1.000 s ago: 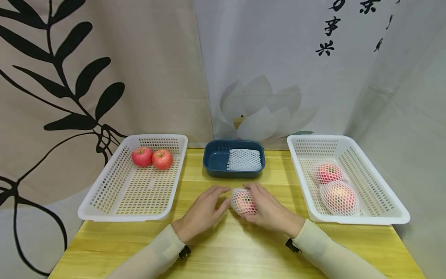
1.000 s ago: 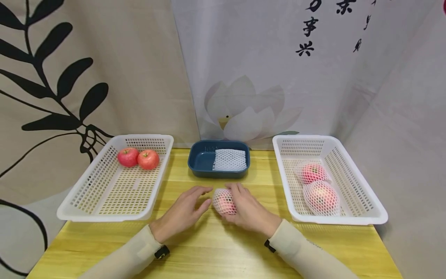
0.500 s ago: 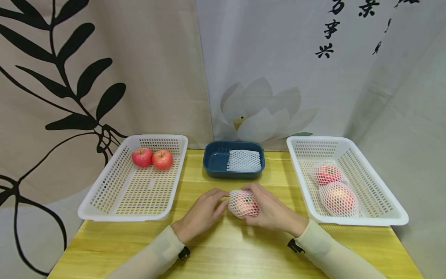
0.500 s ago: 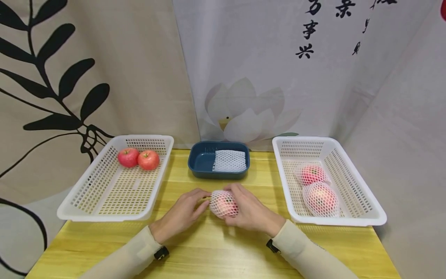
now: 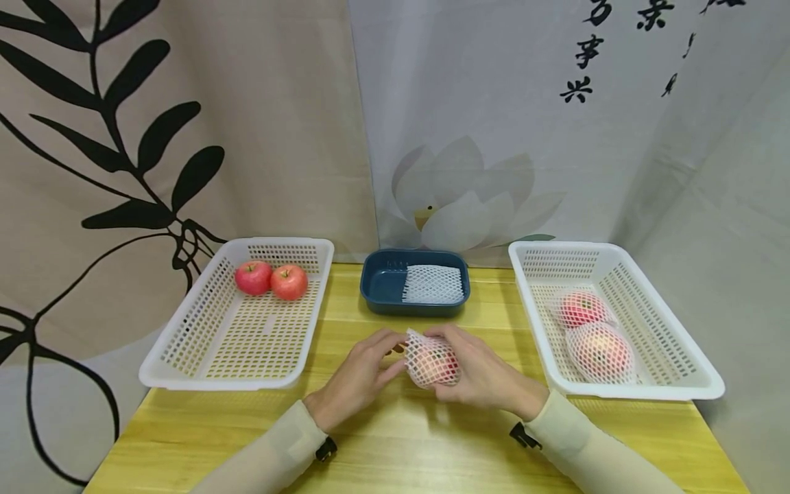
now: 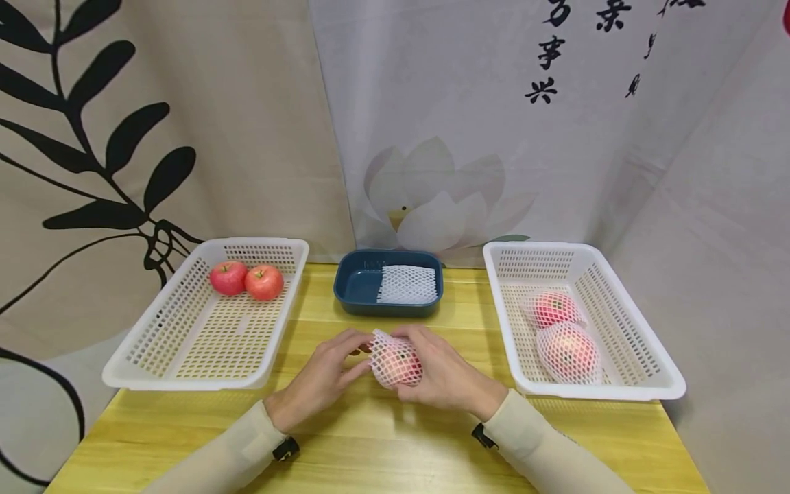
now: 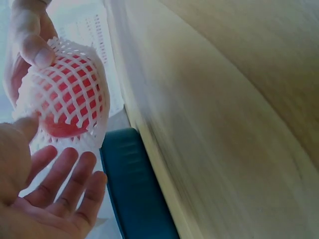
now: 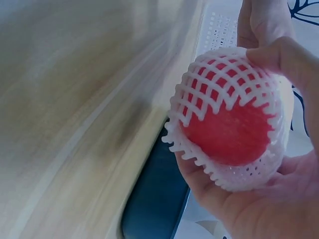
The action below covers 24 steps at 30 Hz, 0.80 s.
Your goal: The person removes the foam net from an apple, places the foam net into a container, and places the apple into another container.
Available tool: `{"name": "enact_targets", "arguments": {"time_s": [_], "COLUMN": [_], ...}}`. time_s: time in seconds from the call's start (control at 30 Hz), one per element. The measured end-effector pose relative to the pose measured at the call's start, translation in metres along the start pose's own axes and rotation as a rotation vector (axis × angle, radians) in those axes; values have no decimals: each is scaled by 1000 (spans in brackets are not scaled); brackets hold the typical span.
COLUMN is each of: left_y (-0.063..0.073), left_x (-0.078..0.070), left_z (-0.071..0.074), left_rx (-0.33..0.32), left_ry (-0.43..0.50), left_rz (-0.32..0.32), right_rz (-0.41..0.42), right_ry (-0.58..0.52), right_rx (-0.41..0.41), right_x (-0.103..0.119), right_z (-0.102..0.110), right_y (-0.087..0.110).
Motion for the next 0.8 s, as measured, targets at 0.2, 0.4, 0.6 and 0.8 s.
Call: {"name": "enact_targets", "arguments": {"time_s": [0.2, 0.4, 0.6, 0.8], "left_y": [-1, -1, -2, -3], "left_x": [-4, -9, -16, -19], "left_z": [-2, -6, -10, -13], "left_rx": [22, 55, 84, 102], "left_ry": [31, 53, 22, 20], "left_rz": [-36, -56, -79, -85], "right_rz": [-7, -17, -11, 12], "right_ry": [-16, -40, -44, -82], "right_rx": [15, 22, 10, -8], "right_x": [-1, -1, -1, -1], "right_z": [-1, -3, -3, -3], "right_y": [2, 3, 1, 2]}}
Point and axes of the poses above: each hand's wrist, its own y-axis away from the middle knuckle, its own z-axis out of the back of the hand, x = y × z, the point moved 7 cm from there along -y, towards the middle knuckle, and after that the axes turned 6 degrees about x, right-handed, at the moved point
